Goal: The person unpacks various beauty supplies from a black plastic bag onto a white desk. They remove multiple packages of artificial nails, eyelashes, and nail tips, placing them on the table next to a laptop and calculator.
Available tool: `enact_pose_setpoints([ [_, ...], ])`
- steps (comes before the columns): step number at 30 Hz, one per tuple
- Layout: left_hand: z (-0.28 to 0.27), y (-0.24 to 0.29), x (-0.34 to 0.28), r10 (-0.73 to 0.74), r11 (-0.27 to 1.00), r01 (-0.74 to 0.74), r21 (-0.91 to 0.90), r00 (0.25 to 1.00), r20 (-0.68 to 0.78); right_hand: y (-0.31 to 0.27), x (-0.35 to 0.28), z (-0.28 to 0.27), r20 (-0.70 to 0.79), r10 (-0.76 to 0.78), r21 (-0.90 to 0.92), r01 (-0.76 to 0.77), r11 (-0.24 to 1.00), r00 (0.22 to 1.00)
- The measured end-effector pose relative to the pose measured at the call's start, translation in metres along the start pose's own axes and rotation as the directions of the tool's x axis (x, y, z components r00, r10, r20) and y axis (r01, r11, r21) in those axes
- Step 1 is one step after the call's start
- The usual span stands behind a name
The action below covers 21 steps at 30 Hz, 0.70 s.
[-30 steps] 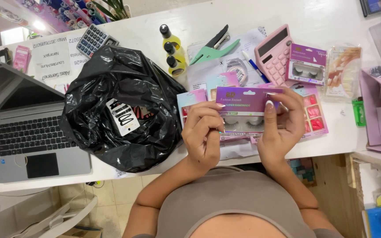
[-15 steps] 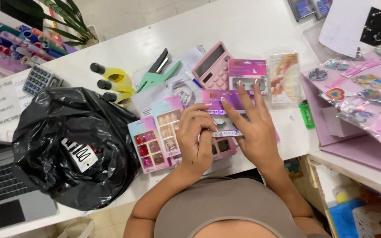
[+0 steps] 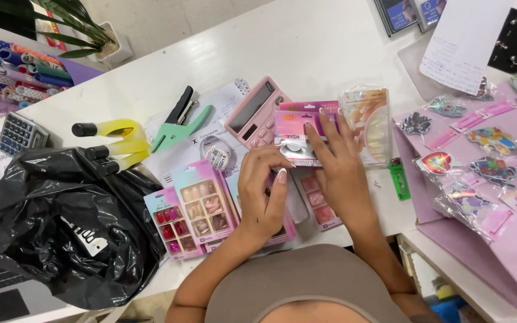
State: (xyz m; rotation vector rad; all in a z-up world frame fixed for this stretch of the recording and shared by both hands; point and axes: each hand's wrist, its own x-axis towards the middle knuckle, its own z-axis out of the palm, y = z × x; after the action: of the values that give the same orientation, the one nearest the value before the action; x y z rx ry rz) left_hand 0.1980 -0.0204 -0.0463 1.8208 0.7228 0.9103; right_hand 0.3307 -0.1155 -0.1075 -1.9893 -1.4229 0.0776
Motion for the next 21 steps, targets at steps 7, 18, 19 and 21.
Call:
enact_pose_setpoints([
  [7, 0.000, -0.006, -0.002, -0.082, 0.992, 0.078, 0.098, 0.996, 0.036, 0.008, 0.004, 0.002, 0.228, 0.029, -0.056, -0.017, 0.998, 0.973],
  [18, 0.009, 0.003, -0.027, -0.312, 0.910, 0.366, -0.196, 0.915, 0.257, -0.018, -0.032, -0.012, -0.320, -0.094, 0.220, 0.171, 0.960, 0.943],
  [19, 0.012, 0.001, -0.032, -0.306, 0.911, 0.362, -0.198, 0.914, 0.266, -0.019, -0.036, -0.017, -0.326, -0.091, 0.213, 0.167, 0.963, 0.941],
  [21, 0.018, -0.002, -0.040, -0.419, 0.735, 0.576, -0.356, 0.800, 0.429, -0.019, -0.043, -0.027, -0.391, -0.062, 0.215, 0.157, 0.964, 0.918],
])
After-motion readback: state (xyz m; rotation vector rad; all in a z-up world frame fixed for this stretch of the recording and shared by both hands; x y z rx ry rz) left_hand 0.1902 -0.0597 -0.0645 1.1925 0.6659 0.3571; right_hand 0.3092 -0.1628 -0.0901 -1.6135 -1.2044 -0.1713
